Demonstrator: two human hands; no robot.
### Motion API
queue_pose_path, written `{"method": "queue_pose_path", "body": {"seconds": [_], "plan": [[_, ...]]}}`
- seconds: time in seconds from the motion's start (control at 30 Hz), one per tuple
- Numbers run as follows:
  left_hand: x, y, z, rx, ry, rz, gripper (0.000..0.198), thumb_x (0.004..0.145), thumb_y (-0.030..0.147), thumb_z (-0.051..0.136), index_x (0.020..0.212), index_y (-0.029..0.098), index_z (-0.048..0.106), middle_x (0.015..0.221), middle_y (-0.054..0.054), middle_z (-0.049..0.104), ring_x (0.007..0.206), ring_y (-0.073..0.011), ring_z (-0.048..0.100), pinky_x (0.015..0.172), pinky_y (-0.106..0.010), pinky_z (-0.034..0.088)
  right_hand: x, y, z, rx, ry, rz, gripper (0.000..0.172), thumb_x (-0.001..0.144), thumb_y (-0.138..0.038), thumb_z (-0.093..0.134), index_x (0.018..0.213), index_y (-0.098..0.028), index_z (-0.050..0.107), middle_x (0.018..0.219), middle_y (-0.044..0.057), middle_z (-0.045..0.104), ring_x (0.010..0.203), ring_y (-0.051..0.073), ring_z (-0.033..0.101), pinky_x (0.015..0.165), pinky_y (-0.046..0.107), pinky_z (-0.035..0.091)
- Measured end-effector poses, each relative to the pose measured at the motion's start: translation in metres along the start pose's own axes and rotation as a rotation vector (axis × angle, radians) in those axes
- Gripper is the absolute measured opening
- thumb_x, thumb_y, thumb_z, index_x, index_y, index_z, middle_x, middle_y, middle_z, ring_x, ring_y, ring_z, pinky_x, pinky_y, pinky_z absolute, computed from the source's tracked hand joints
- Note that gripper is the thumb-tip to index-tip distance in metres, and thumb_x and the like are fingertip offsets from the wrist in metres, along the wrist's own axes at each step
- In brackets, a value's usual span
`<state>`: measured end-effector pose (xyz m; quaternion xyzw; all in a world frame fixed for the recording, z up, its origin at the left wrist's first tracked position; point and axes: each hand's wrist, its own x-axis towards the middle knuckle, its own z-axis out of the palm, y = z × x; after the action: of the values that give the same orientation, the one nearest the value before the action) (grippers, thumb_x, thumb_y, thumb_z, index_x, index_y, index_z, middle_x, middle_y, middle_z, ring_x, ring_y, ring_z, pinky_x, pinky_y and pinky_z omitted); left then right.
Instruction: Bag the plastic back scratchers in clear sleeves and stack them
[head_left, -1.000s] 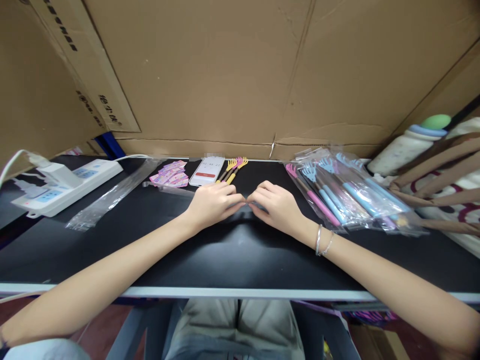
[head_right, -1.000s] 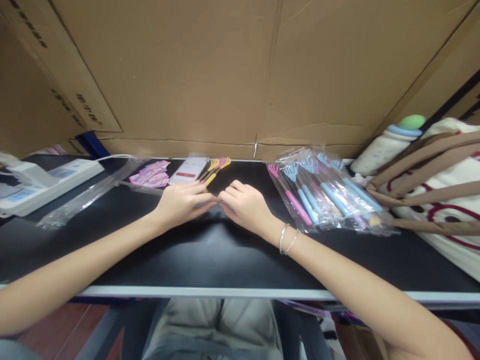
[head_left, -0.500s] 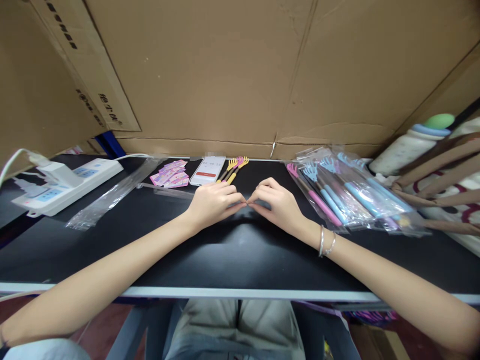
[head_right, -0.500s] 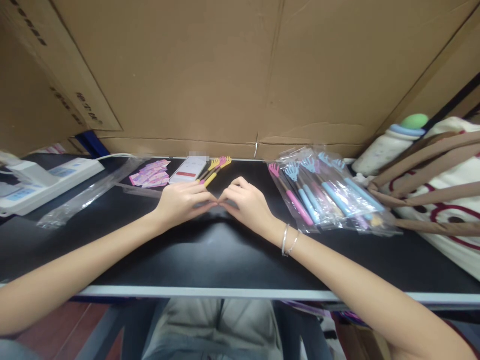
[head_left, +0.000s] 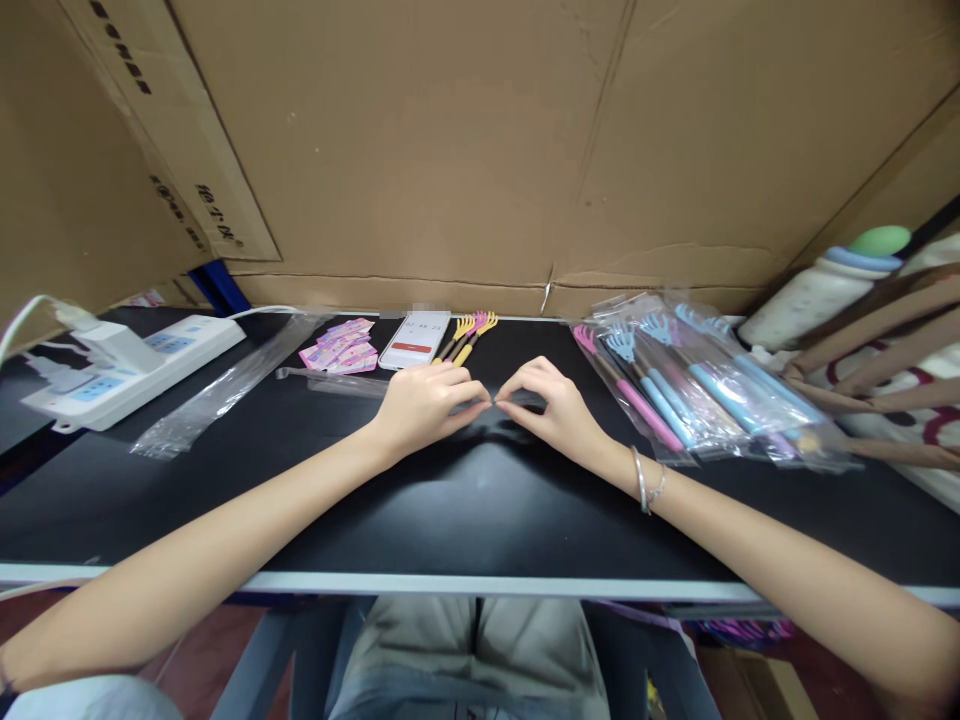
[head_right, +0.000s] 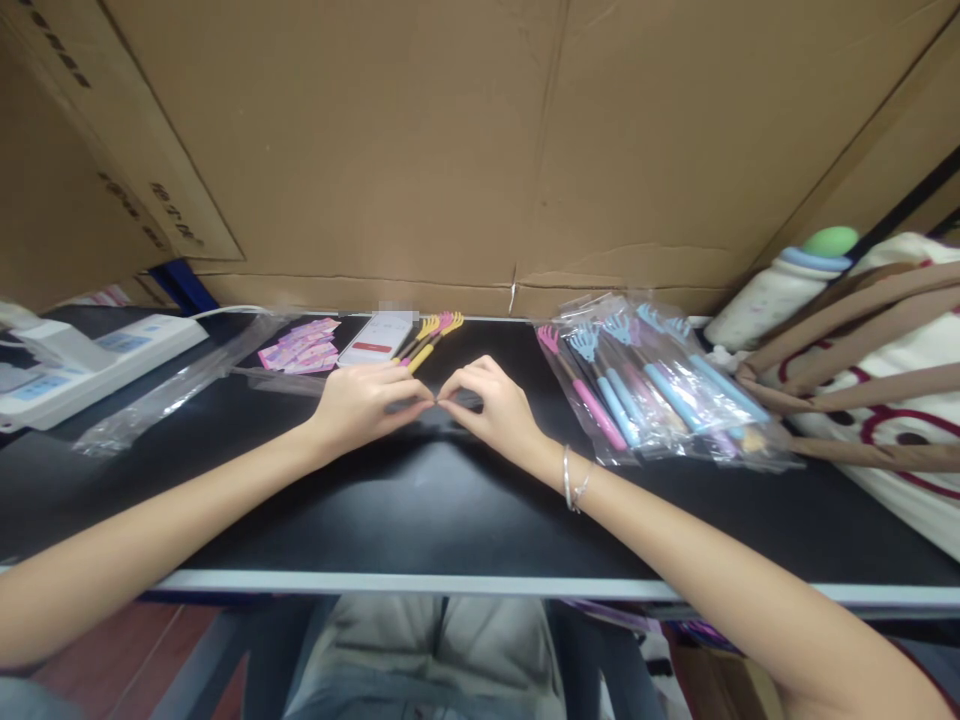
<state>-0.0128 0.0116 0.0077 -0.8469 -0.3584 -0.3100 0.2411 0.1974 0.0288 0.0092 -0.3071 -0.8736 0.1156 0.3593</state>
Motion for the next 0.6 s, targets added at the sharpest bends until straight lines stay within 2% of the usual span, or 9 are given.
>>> {"method": "queue_pose_path", "body": {"seconds": [0.37,0.6], "plan": [[0.0007,0.0000,-0.0009,-0.028,0.022,-0.014,0.022,0.090,0.036,0.054,0.078,0.024,0.068,0.073,0.003,0.070,0.068,-0.0101,0.062,0.056,-0.023,0.033,0.0000,-0.0009,0.0001,0.056,0.062,0.001,0.006,0.084,-0.024,0.062,0.080,-0.020,0.061,0.080,0.002,0.062,0.081,0.016,0.055,0.073,0.028,0.046],[0.0001,-0.0015,-0.0011,-0.037,0.002,-0.016,0.020,0.090,0.036,0.056,0.079,0.026,0.069,0.073,0.004,0.069,0.069,-0.0099,0.062,0.055,-0.023,0.032,0.0007,-0.0006,-0.0009,0.053,0.047,-0.026,0.008,0.086,-0.025,0.062,0.079,-0.021,0.060,0.078,0.002,0.062,0.080,0.016,0.054,0.072,0.029,0.045]]}}
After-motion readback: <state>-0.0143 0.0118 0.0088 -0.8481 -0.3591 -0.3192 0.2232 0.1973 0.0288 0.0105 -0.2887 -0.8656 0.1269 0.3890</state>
